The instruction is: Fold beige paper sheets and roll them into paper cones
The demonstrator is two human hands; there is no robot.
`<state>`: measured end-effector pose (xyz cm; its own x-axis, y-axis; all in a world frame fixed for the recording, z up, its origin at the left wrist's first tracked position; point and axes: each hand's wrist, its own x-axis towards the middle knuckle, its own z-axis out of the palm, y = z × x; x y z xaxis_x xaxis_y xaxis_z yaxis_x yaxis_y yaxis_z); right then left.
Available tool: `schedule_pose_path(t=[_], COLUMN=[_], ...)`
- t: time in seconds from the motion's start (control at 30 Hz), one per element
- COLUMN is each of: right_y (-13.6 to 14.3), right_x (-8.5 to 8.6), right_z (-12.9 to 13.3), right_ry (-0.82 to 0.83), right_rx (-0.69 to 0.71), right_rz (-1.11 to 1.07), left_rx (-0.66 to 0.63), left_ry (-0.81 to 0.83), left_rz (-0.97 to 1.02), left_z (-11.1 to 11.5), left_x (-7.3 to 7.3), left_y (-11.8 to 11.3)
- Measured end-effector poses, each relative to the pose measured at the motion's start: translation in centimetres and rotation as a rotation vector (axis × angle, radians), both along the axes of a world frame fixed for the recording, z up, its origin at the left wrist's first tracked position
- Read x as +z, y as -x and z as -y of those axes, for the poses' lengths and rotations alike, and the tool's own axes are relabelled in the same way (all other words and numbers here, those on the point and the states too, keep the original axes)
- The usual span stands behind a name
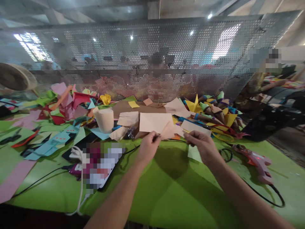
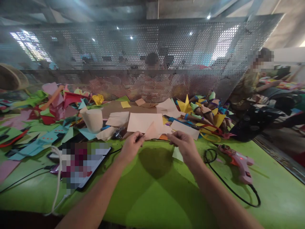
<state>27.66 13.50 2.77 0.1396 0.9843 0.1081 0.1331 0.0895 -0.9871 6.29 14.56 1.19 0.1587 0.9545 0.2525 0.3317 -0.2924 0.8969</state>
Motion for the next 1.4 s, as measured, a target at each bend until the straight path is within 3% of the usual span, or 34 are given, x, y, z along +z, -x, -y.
schedule_pose_path(t=[0.07, 0.27, 0.43, 0.6, 0.67, 0.73, 0.83, 0.87, 0.97, 1.1, 1.27, 1.4], right_y=[-0.4, 0.6, 0.5, 0.7, 0.5, 0.0, -1.2, -1.5, -2.0, -1.7, -1.4, -1.7], right_x=[0.1, -1.3, -1.9, -2.0, -1.9, -1.6, -0.6, -0.3, 0.2, -0.1, -1.0, -1.7], right_z=[-0.2, -0.3, -0.4, -0.3, -0.4, -0.5, -0.9, -1.0, -1.2, -1.1, -1.3, -1.7], right_ry=[-0.04, -0.054, -0.101, -0.067, -0.093, -0.144, -0.18, -0.18, -0.18, -0.18, -0.19, -0.178], right_rx=[-0.07, 0.186, 0.169, 0.229, 0.18, 0.083, -0.098, -0.146, -0.22, -0.205, -0.163, -0.139], right_rz=[-0.027, 0.106, 0.2, 0.267, 0.283, 0.238, 0.122, 0.097, 0.054, 0.022, 0.044, 0.069], left_rx=[0.017, -0.12, -0.166, -0.154, -0.106, 0.044, 0.321, 0.36, 0.373, 0.31, 0.278, 0.366], left_ry=[0.017, 0.026, -0.007, 0.024, 0.054, 0.047, -0.116, -0.183, -0.294, -0.28, -0.254, -0.195], left_rz=[0.027, -0.062, -0.176, -0.084, -0.033, 0.0, -0.114, -0.193, -0.508, -0.846, -0.897, -0.845], left_z=[-0.2, 0.7, 1.0, 0.5, 0.1, -0.5, -1.6, -2.0, -2.9, -3.9, -4.9, -5.3], left_x=[-0.1, 0.2, 0.2, 0.1, 0.0, 0.0, -0.1, -0.1, -0.2, -0.4, 0.0, 1.6], left_y=[0.3, -0.6, -0.6, -0.4, 0.0, 0.8, 1.9, 2.1, 2.1, 1.7, 2.1, 2.6])
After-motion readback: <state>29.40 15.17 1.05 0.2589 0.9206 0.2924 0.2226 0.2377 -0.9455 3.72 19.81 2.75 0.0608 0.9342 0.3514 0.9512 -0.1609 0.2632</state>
